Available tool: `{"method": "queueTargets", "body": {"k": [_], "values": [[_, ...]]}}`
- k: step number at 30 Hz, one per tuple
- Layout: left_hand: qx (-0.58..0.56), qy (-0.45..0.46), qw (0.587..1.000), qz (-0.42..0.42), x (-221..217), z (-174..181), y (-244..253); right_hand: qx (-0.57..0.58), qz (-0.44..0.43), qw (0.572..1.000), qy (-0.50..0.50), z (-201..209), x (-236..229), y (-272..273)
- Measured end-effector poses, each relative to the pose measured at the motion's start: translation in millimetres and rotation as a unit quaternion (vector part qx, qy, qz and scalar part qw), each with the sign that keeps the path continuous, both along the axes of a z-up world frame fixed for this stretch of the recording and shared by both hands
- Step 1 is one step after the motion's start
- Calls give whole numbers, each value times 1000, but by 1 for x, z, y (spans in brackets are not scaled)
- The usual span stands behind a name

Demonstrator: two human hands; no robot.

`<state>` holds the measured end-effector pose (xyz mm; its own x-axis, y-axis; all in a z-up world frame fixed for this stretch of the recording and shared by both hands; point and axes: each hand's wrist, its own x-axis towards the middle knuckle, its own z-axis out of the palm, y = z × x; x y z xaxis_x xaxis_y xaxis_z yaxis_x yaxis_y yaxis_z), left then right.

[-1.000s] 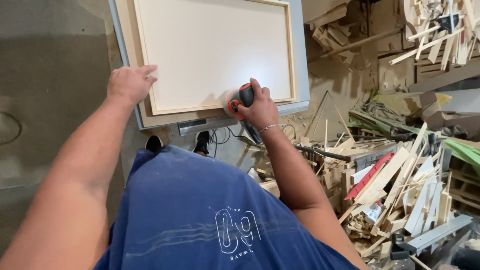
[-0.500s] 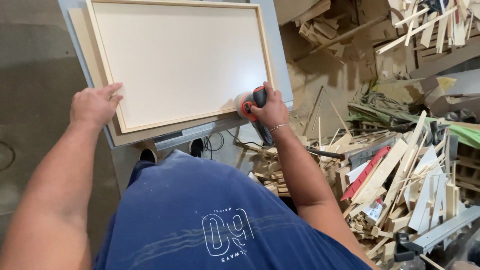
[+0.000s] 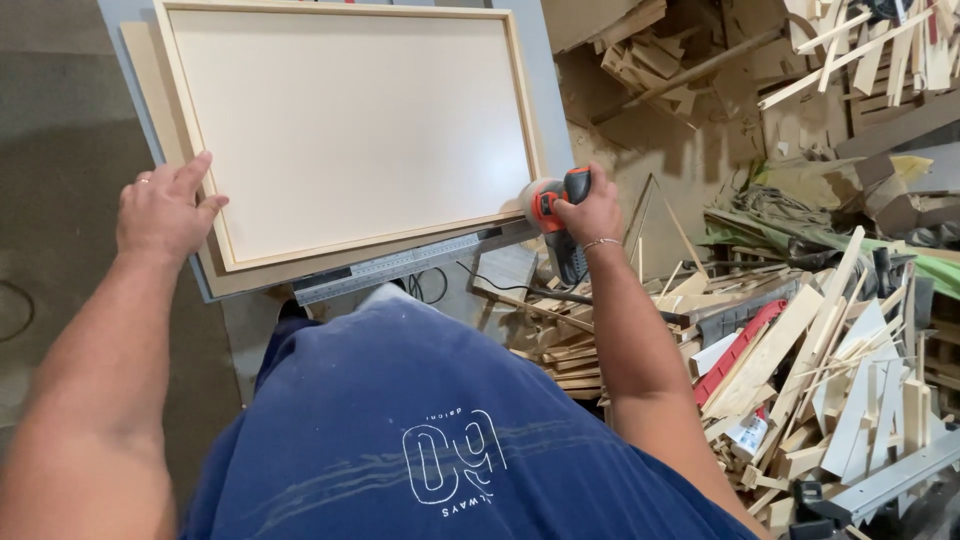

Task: Sanding the interior and exterior edges of a wooden frame using an electric palm sander

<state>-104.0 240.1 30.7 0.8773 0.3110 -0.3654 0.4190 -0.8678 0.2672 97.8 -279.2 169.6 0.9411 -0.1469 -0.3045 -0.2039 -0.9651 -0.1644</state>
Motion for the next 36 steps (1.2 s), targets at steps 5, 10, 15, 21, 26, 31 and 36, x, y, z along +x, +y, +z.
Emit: {"method": "queueTargets", "body": {"k": [5,10,15,21,26,31,36], "values": [[1,5,1000,-10,4,7,4,-17,-11,1000,9,-4,-2,17],[-47,-16,999,-4,-2,13,5,3,50,999,17,-3,-28,47],[-71,-28,997,-5,-7,4,13,17,86,996,15,-9,-59,77],[12,-138,989,-58,-15,-61,32,-10,129,991,32,-23,-93,118],[-8,-116,992,-51,-13,-43,33,-2,201,979,22,-31,-123,163],[-80,-45,995,-47,-14,0,29,58,291,955,-5,-23,-157,218],[-69,-53,995,-53,-16,-12,33,80,347,934,-17,-38,-180,257]]}}
